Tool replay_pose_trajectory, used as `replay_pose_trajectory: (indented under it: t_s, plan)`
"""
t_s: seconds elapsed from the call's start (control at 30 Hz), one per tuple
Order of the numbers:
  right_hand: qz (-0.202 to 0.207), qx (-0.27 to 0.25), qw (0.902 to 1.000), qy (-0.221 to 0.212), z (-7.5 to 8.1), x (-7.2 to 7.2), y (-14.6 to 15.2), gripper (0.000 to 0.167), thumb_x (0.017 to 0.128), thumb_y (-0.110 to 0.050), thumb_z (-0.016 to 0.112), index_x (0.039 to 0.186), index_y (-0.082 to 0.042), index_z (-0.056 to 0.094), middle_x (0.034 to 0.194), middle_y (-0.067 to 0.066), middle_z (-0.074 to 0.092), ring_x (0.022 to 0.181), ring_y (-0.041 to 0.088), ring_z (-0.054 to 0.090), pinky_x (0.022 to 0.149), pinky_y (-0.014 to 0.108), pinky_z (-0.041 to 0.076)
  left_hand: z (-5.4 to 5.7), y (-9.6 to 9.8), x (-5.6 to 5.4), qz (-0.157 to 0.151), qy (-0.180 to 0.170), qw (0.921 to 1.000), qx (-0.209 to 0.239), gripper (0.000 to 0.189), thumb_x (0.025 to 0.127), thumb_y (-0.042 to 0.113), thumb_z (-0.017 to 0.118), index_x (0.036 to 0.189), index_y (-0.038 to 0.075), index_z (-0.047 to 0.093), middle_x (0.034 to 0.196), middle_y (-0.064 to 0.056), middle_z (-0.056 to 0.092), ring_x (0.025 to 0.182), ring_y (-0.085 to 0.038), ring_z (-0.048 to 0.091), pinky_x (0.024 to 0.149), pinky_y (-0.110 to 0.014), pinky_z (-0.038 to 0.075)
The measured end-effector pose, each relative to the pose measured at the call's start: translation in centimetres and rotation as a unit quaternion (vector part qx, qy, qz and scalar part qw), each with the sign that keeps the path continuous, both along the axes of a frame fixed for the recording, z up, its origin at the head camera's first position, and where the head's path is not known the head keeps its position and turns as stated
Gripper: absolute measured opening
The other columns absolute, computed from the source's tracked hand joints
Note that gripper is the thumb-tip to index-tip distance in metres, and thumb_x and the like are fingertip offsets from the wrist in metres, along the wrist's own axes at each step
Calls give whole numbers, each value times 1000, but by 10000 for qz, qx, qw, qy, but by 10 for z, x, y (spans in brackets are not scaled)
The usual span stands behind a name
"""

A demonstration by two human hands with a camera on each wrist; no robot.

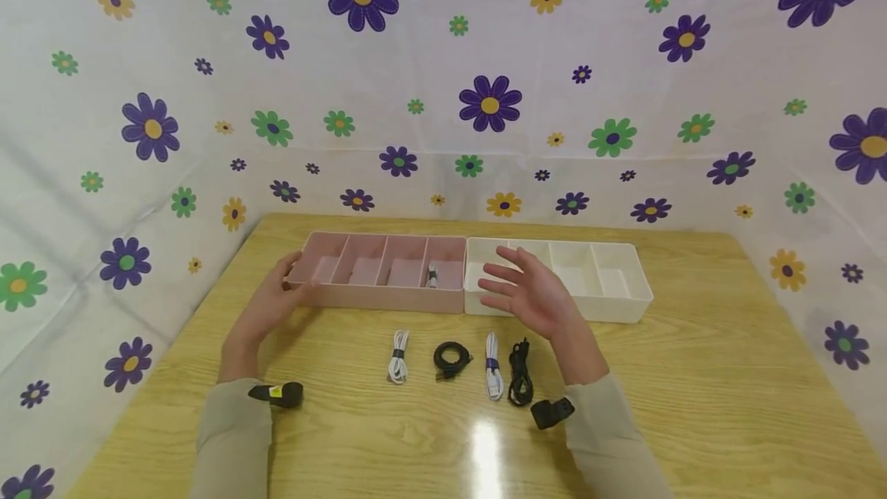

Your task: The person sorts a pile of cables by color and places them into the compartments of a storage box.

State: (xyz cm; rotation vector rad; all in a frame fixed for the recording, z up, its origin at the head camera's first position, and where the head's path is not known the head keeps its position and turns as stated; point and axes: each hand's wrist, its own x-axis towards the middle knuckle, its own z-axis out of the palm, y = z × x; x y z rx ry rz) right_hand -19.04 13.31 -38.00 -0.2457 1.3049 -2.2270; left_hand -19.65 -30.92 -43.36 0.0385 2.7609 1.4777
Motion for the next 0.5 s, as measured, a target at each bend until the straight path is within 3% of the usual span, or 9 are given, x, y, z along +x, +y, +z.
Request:
replay_pose_trajectory:
  t_s: [0.13,0.3,0.37,0.5]
  plan:
    - [-7,-96,9999,109,-2,9,10,68,110,-41,24,158,-3,-5,162,29,0,147,50,8,98,39,51,0,-2,0,-43,44,10000,-11,79,99,31,61,157,3,16,158,-26,24,138,-43,34,112,-58,31]
    - [79,-83,9996,239,-4,16,20,71,109,-45,24,158,-3,-7,162,29,-2,146,52,5,100,39,50,1,-3,2,4,-27,9999,-101,80,98,33,61,158,5,15,158,-25,25,136,-43,36,111,-58,33]
    - [98,-80,9994,320,-5,18,24,72,109,-45,23,158,-4,-8,162,30,-3,146,50,12,100,39,50,3,-3,2,-2,-6,9999,-119,80,98,34,61,158,6,15,158,-25,25,135,-43,37,111,-58,33]
    - [175,-153,9990,385,-8,22,31,71,109,-44,21,157,-3,-11,160,31,-6,137,35,42,100,38,50,1,-2,1,-63,36,9999,-101,80,99,34,61,158,4,15,156,-26,27,134,-42,38,110,-57,35]
